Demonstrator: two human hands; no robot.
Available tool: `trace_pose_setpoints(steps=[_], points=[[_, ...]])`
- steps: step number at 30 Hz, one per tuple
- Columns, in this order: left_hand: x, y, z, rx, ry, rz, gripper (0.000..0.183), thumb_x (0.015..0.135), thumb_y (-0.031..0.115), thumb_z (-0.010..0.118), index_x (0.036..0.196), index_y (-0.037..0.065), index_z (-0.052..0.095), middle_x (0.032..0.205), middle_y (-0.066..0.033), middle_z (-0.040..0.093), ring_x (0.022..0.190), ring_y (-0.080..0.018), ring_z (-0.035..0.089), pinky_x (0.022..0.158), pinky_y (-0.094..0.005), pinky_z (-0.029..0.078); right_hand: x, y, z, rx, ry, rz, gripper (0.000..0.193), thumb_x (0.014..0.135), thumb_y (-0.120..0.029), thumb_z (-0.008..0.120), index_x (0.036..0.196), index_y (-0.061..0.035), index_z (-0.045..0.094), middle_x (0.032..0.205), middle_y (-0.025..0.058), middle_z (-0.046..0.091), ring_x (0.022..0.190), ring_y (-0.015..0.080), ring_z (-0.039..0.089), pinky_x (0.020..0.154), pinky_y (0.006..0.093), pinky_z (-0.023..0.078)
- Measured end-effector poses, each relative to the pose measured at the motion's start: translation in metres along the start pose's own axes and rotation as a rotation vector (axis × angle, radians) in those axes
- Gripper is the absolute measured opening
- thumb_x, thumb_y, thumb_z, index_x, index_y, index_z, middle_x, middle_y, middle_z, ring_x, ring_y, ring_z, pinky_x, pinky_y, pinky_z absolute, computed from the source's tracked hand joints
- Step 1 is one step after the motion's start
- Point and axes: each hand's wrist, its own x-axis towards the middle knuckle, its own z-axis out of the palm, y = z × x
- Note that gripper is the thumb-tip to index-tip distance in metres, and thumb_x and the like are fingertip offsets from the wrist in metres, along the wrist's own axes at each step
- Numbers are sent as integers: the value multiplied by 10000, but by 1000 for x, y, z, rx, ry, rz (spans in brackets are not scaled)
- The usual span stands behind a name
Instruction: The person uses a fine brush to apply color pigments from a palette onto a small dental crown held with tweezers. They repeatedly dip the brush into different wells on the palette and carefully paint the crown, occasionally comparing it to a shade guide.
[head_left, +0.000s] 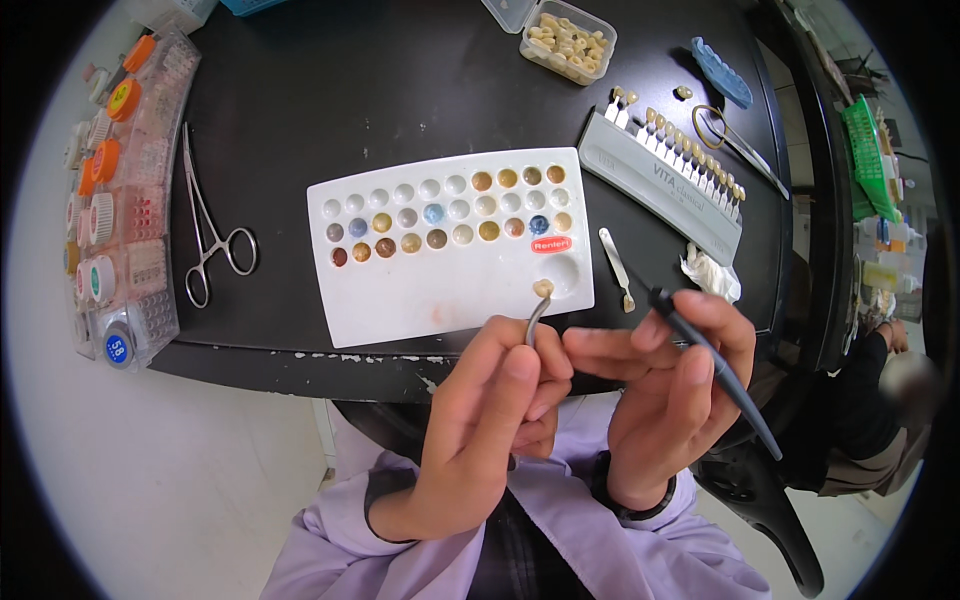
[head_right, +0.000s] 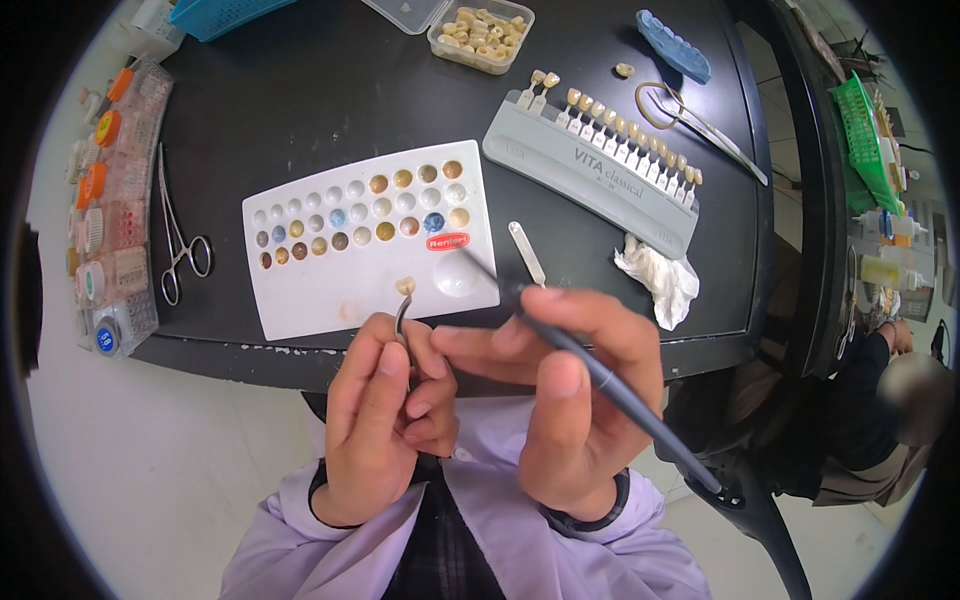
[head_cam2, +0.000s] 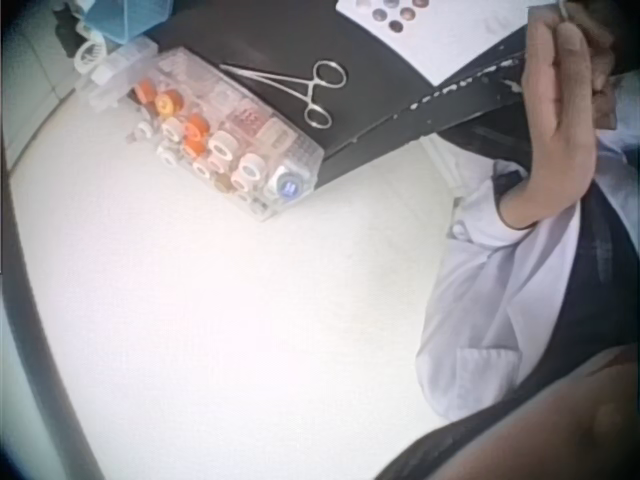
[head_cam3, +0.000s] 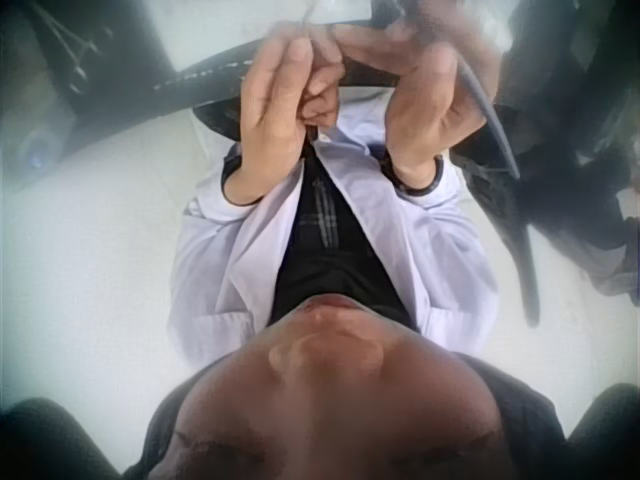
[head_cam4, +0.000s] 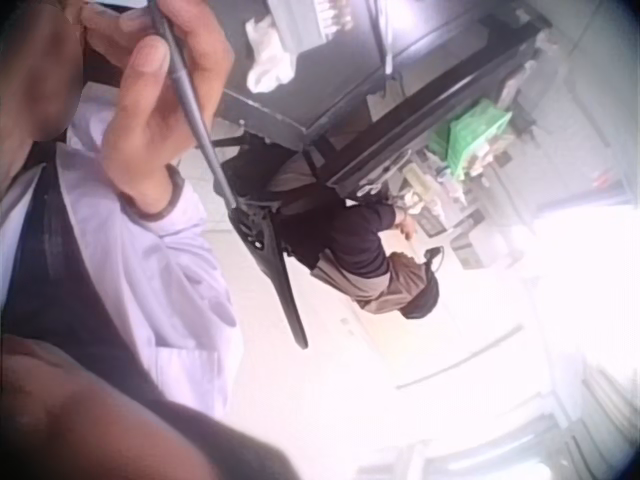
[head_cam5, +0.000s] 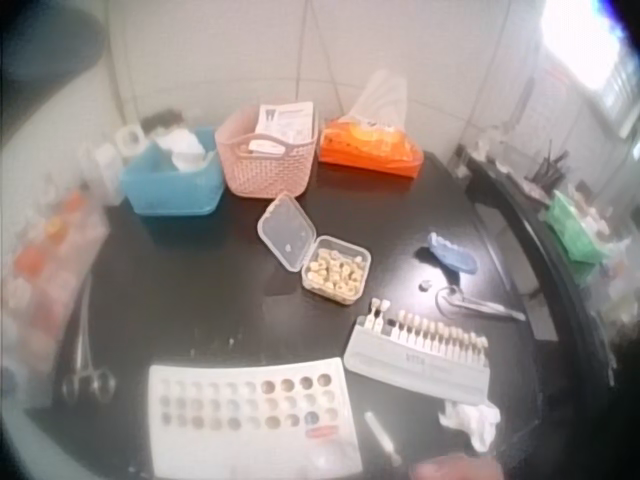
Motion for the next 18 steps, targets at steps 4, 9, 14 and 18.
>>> trace_pose_setpoints(steps=[4,9,14,18], points=[[-1,6,-3,-86,-41,-87,309,971,257,277,912,2,440,668,-4,357,566,-50,292,512,-189,283,22,-1,4,-143,114,10,230,894,-70,442,1058,92,450,802,128,538,721,259,647,595,319,576],[2,3,-5,-82,-81,-47,294,972,251,267,892,8,411,674,-10,353,581,-66,311,507,-196,294,52,9,0,-319,68,-157,168,884,-69,492,958,82,498,671,83,533,643,197,626,487,246,521],[-1,11,-3,-147,-93,-158,296,974,275,259,891,15,371,682,-20,325,539,-75,341,447,-190,331,58,21,-3,-390,-21,-163,116,859,-32,528,917,66,506,654,72,534,571,124,571,471,191,450],[-1,9,-5,-131,-113,-140,290,975,279,250,899,18,352,694,-28,317,486,-74,341,396,-188,333,58,25,-5,-552,-105,-182,111,846,-22,544,899,73,519,697,78,549,594,106,565,471,180,448]])
